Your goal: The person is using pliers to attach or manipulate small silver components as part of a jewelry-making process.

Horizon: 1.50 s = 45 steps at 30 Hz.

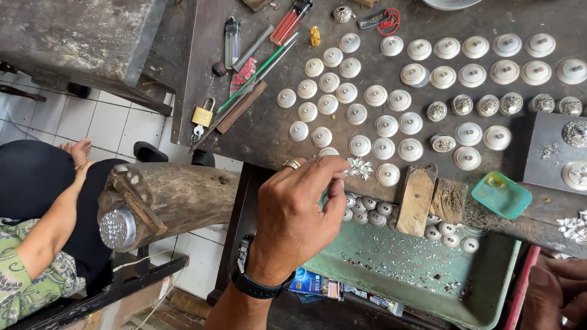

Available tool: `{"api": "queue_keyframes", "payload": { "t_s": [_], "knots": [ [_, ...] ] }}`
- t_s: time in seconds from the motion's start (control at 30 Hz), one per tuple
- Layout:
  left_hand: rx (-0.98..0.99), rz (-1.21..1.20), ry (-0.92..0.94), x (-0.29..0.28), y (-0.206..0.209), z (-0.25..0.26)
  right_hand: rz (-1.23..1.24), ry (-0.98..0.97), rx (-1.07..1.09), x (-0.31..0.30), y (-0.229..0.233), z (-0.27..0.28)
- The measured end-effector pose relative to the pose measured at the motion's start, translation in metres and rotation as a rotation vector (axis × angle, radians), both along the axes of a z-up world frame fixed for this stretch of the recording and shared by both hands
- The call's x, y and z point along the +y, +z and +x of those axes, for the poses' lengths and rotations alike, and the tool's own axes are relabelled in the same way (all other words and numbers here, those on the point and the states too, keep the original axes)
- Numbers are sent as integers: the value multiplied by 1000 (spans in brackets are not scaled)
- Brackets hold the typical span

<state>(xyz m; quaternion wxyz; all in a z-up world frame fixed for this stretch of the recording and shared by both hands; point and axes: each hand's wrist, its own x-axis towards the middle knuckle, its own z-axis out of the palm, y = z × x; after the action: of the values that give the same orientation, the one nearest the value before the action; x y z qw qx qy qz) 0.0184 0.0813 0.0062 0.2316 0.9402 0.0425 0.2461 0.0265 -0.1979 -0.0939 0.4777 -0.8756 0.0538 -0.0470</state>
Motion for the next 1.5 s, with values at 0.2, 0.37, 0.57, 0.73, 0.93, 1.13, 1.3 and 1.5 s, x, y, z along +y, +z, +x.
{"api": "queue_keyframes", "payload": {
  "t_s": [0.2, 0.37, 0.57, 0.73, 0.93, 1.13, 1.3, 1.5],
  "knots": [
    [29, 41, 3, -2, 2, -1, -57, -32, 93, 16, 26, -1],
    [28, 35, -2, -2, 6, -2, -120, -53, 134, 20, 35, 1],
    [38, 222, -45, -5, 3, -6, -28, -18, 44, 33, 51, -5],
    [6, 239, -89, -7, 3, -6, 93, 56, -73, 29, 46, -1],
    [11, -400, -242, -34, 8, -9, -166, 406, -482, 29, 81, 9],
    [282, -1240, -392, -81, -7, -16, -94, 681, -532, 20, 80, 6],
    [326, -1473, -400, -98, -20, -20, -11, 762, -676, 20, 72, 6],
    [344, -1455, -380, -101, -25, -22, -41, 774, -613, 19, 75, 7]
  ]
}}
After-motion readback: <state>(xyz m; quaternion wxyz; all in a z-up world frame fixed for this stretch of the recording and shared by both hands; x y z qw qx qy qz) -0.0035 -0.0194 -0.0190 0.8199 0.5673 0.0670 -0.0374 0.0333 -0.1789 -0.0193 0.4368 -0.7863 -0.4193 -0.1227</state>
